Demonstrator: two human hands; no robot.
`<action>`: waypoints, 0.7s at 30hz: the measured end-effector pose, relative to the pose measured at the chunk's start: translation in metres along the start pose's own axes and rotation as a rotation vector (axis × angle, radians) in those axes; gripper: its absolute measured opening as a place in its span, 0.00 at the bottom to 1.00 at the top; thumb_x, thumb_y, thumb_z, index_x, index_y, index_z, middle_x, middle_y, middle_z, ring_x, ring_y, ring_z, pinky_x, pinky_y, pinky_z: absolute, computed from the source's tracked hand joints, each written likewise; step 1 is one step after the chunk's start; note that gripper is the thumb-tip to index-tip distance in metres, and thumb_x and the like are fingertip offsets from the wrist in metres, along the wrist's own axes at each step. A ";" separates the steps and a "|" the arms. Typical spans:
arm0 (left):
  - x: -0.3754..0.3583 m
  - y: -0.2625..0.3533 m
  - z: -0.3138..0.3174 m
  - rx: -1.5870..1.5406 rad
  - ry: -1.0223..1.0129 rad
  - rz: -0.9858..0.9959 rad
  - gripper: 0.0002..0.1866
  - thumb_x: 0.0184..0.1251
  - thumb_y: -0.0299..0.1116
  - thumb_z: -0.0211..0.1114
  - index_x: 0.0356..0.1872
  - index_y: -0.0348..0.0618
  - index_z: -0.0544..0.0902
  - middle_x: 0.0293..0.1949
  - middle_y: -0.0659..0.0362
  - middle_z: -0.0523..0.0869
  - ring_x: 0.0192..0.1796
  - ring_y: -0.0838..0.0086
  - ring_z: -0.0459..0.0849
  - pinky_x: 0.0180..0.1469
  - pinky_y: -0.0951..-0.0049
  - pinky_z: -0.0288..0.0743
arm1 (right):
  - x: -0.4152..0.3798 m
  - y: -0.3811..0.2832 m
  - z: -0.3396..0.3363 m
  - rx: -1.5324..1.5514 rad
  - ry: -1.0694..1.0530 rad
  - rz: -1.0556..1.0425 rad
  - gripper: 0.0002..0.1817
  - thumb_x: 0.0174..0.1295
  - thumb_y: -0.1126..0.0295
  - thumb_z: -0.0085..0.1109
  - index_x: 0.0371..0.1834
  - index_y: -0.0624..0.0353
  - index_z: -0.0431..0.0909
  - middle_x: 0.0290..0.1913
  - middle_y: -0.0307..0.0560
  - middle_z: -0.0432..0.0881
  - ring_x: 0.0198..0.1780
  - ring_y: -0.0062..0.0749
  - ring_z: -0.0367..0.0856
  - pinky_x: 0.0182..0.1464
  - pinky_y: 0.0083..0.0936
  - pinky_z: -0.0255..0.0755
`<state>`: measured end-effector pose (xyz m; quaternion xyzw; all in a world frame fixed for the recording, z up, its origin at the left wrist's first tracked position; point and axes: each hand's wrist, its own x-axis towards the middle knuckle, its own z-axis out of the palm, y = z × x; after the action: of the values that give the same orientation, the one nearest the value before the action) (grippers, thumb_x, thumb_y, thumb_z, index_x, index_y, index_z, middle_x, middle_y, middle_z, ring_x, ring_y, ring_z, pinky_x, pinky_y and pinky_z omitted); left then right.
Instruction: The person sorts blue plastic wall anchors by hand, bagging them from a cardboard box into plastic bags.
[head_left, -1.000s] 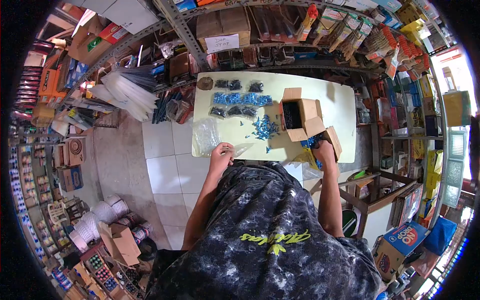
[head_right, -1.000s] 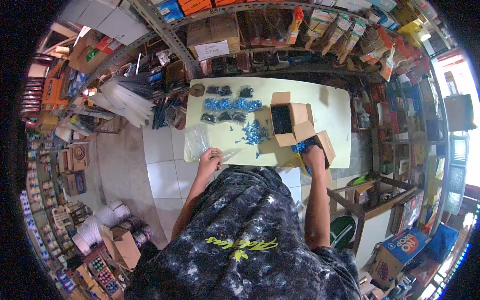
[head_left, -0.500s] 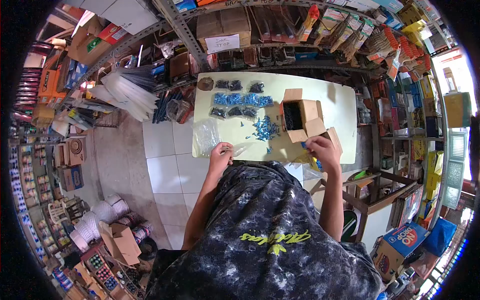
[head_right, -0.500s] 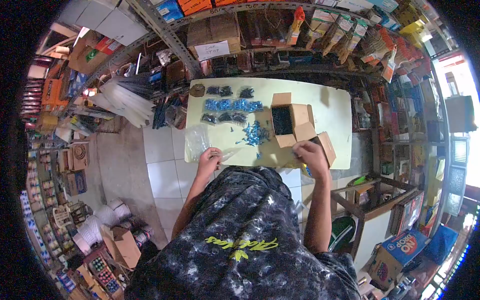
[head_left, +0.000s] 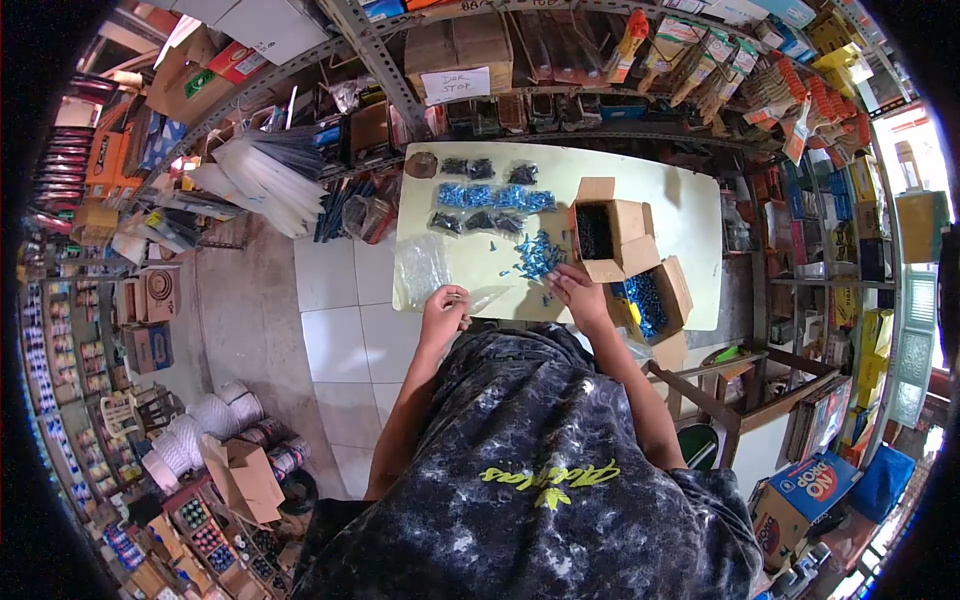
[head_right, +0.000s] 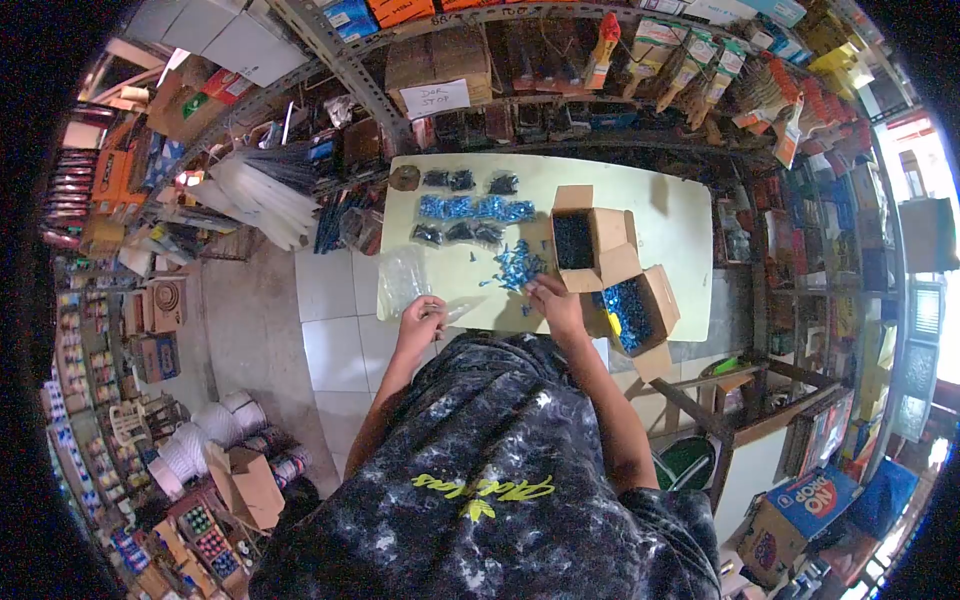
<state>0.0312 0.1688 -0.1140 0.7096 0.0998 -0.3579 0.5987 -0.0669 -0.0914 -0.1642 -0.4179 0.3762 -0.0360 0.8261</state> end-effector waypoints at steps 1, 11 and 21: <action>0.000 -0.001 0.000 -0.001 0.000 -0.001 0.10 0.66 0.22 0.57 0.46 0.44 0.79 0.36 0.62 0.80 0.29 0.80 0.79 0.26 0.79 0.74 | -0.003 -0.005 0.004 0.133 0.011 -0.001 0.17 0.70 0.79 0.50 0.57 0.81 0.70 0.50 0.57 0.79 0.49 0.39 0.83 0.54 0.30 0.81; -0.005 -0.002 0.001 -0.013 0.053 0.019 0.10 0.62 0.19 0.55 0.43 0.41 0.79 0.34 0.59 0.81 0.25 0.80 0.79 0.24 0.80 0.73 | -0.073 -0.089 -0.026 -0.313 -0.077 0.036 0.13 0.67 0.72 0.49 0.48 0.70 0.80 0.39 0.45 0.83 0.39 0.28 0.83 0.41 0.24 0.79; -0.002 0.003 0.006 -0.014 0.011 0.021 0.11 0.61 0.18 0.54 0.43 0.41 0.79 0.34 0.59 0.80 0.26 0.79 0.78 0.25 0.79 0.73 | -0.039 -0.068 -0.127 -1.492 0.393 -0.404 0.19 0.57 0.64 0.62 0.45 0.68 0.77 0.38 0.66 0.83 0.44 0.65 0.81 0.49 0.49 0.75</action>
<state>0.0292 0.1630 -0.1108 0.7085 0.0979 -0.3468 0.6068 -0.1598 -0.2053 -0.1389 -0.9067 0.3570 0.0033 0.2246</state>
